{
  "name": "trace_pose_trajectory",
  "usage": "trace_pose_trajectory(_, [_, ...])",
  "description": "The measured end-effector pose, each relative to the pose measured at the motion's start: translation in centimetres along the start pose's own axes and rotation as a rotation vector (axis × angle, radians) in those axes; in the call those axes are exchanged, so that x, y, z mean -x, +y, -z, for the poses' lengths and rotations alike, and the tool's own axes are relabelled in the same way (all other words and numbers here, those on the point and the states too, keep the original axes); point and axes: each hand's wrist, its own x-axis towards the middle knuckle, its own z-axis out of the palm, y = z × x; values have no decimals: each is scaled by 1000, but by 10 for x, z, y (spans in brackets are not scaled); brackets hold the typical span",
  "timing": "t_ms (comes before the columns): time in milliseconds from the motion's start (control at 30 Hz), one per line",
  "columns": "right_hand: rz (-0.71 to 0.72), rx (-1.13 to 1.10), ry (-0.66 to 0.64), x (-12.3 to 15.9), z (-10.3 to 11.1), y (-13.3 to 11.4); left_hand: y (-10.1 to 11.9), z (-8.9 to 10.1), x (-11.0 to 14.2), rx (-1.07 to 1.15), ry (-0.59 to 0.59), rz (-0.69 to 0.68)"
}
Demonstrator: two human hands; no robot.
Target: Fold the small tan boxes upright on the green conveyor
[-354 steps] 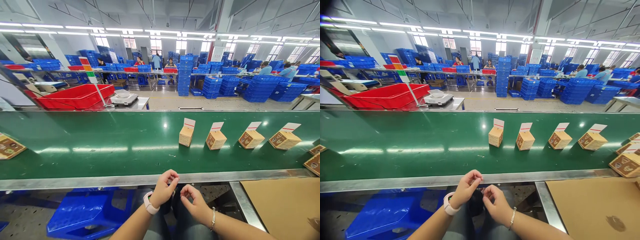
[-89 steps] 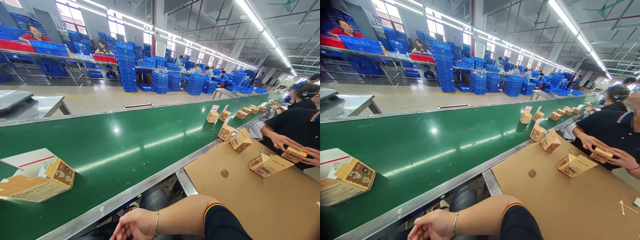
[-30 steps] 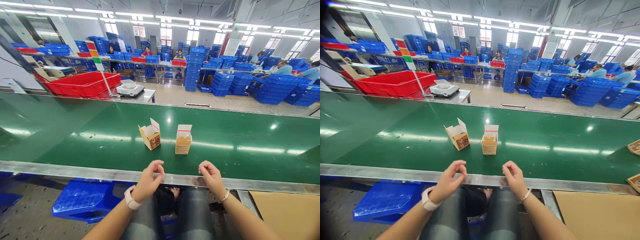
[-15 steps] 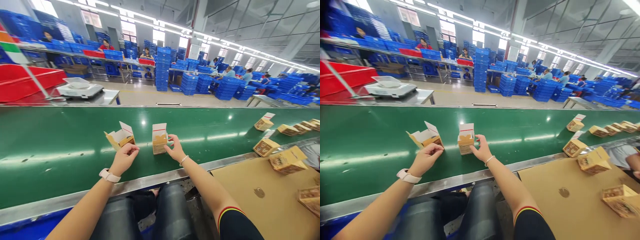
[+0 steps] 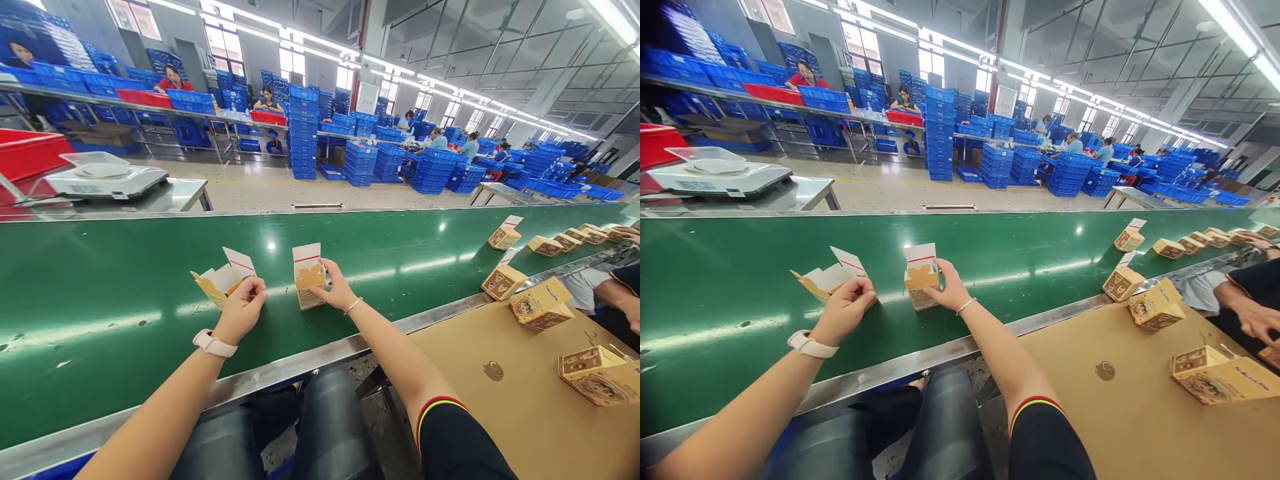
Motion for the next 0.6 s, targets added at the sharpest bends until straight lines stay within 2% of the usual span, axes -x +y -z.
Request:
trace_pose_trajectory(67, [-6,19,0,0,1,5,-5,-9,-3,-40,-5,-61])
trace_pose_trajectory(133, [-13,53,10,2,2,11,-8,-19,-4,-143,-54,-191])
trace_pose_trajectory(200, [2,96,27,4,2,17,-7,-31,-7,-274,-170,-349])
trace_pose_trajectory(267, [28,129,44,5,3,22,-5,-43,-10,-398,-288,-450])
trace_pose_trajectory(400, [36,138,55,7,15,28,2,-66,-19,-533,-363,-483])
trace_pose_trajectory(500, [12,38,96,10,25,26,10,-81,-26,-547,-342,-470])
trace_pose_trajectory(600, [-88,-155,221,13,27,20,15,-97,-32,-478,-278,-387])
